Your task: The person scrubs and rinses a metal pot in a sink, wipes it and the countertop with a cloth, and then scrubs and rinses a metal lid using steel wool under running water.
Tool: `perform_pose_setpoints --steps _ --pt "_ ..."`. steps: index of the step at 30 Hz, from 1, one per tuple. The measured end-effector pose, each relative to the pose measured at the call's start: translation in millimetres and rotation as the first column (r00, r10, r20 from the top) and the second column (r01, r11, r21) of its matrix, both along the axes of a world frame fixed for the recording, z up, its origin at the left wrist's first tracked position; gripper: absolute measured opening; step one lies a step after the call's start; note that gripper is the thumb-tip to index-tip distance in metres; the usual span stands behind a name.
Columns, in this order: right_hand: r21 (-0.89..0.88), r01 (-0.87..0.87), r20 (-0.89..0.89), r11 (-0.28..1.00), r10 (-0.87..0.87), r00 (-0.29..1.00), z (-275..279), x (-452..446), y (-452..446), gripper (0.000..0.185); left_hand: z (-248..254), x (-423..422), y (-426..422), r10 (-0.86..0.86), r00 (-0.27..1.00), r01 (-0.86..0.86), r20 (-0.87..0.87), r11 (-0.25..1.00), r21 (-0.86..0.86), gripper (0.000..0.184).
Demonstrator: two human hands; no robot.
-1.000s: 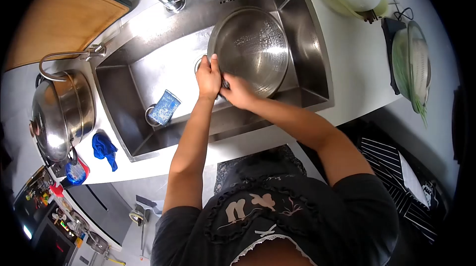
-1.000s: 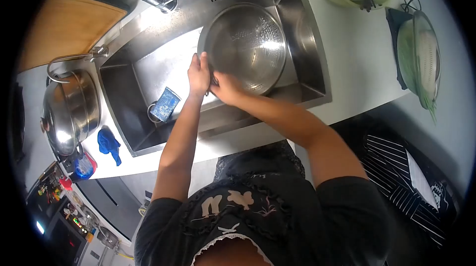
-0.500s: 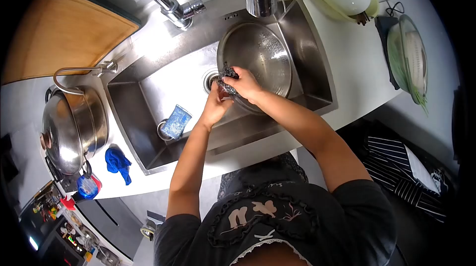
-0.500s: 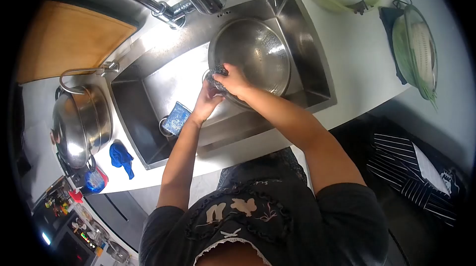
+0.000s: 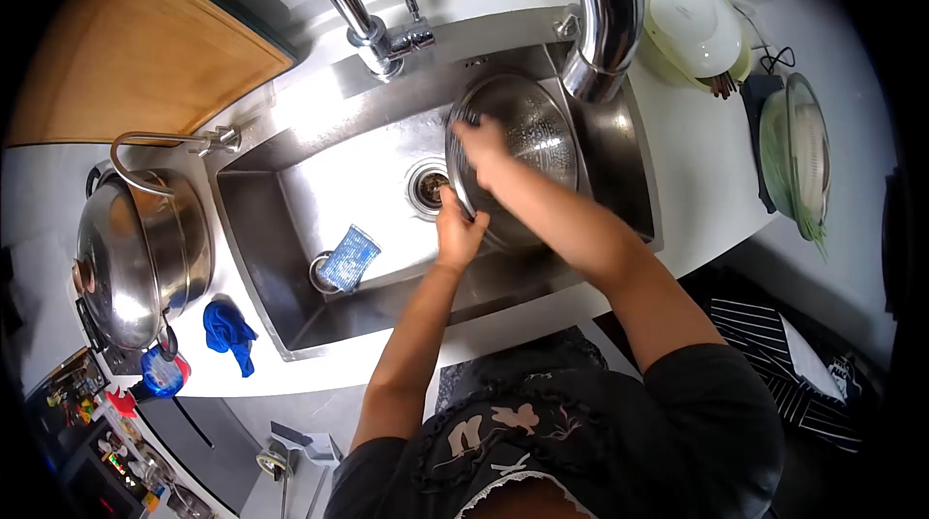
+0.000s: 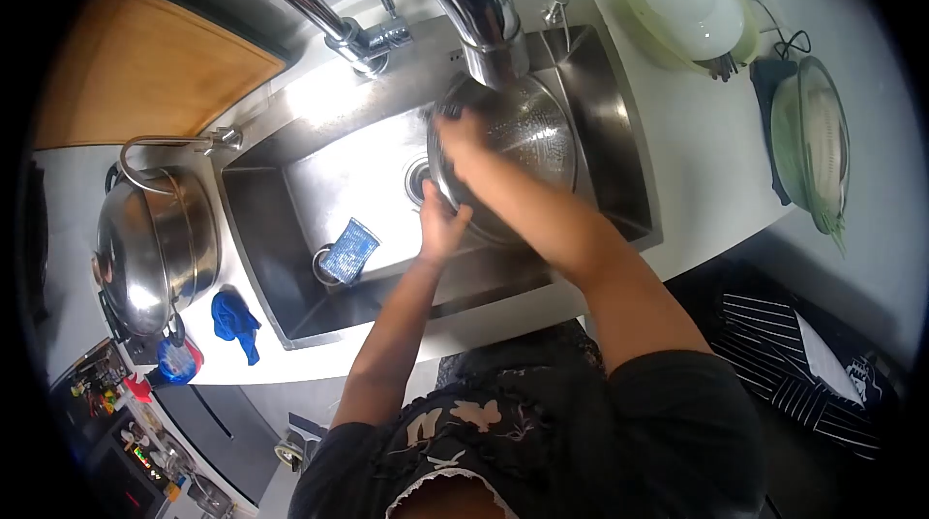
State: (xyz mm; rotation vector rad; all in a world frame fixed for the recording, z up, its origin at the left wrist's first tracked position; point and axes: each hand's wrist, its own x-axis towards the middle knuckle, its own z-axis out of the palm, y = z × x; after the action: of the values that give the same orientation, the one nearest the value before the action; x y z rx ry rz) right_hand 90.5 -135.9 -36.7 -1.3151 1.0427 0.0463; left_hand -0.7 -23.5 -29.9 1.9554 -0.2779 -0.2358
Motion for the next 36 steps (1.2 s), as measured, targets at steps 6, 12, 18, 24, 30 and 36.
perform_pose_setpoints --steps 6,12,18,24,30,36 --pt "-0.213 -0.137 0.016 0.967 0.144 0.989 -16 -13 12 0.025 -28 -1 26 -0.001 0.998 0.014 -0.056 0.974 0.227 0.042" --pt "0.121 0.331 -0.124 0.936 -0.316 0.941 38 42 -24 0.039 -18 0 15 0.04 0.98 -0.012 -0.194 0.989 0.147 0.034" --pt "-0.094 0.098 -0.037 0.991 -0.102 0.994 11 23 -17 0.048 -13 -14 16 0.02 1.0 -0.021 0.009 0.986 0.163 0.035" --pt "0.398 0.333 -0.129 0.855 -0.308 0.943 -2 45 -106 0.047 -20 -16 20 0.028 0.999 -0.022 -0.027 0.98 0.198 0.036" --pt "0.28 0.12 -0.14 0.953 -0.083 0.987 16 34 -36 0.065 -21 -17 24 0.035 0.999 -0.037 0.019 0.988 0.15 0.036" --pt "-0.121 -0.005 0.073 0.993 0.014 0.997 -8 -28 -110 0.038 -22 -8 41 0.026 0.999 -0.012 -0.046 0.96 0.281 0.037"
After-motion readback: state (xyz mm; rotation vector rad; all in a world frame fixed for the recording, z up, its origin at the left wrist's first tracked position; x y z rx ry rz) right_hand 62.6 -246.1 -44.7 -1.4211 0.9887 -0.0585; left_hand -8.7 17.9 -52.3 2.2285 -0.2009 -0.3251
